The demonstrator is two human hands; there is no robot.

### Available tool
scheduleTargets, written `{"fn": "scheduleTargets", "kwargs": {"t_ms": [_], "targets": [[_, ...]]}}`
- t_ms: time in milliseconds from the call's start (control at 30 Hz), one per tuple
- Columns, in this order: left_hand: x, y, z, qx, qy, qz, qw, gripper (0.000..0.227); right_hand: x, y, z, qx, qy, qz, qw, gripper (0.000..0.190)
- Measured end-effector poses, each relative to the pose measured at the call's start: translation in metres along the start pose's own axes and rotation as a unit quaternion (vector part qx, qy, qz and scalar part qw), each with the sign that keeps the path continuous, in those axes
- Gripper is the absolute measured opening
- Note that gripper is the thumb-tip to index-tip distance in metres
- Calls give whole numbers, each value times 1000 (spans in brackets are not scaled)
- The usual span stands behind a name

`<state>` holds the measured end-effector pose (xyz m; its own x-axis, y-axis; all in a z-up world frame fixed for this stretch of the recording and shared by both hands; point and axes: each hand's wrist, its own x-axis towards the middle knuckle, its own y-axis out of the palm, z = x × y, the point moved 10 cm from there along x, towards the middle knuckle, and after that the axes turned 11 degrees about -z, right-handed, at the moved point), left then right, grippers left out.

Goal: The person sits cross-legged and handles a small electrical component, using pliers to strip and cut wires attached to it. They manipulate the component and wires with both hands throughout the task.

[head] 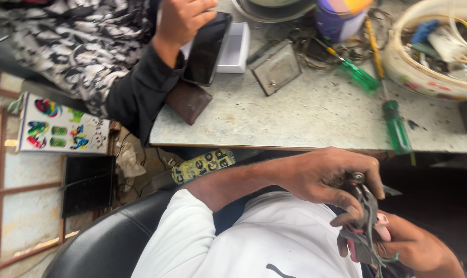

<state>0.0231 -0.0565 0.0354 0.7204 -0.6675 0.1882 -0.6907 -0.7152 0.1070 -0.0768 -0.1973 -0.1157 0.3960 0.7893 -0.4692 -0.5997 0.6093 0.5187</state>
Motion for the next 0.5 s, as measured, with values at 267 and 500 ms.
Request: {"fn": "scheduleTargets", "kwargs": {"t_ms": [267, 500], "targets": [[5, -1, 8, 72, 40, 1, 997, 52, -6, -62, -57, 11, 217, -238, 947, 54], [12, -6, 14, 141, 29, -13, 989, 60, 19, -23, -17, 23, -7, -89, 996, 54]]}}
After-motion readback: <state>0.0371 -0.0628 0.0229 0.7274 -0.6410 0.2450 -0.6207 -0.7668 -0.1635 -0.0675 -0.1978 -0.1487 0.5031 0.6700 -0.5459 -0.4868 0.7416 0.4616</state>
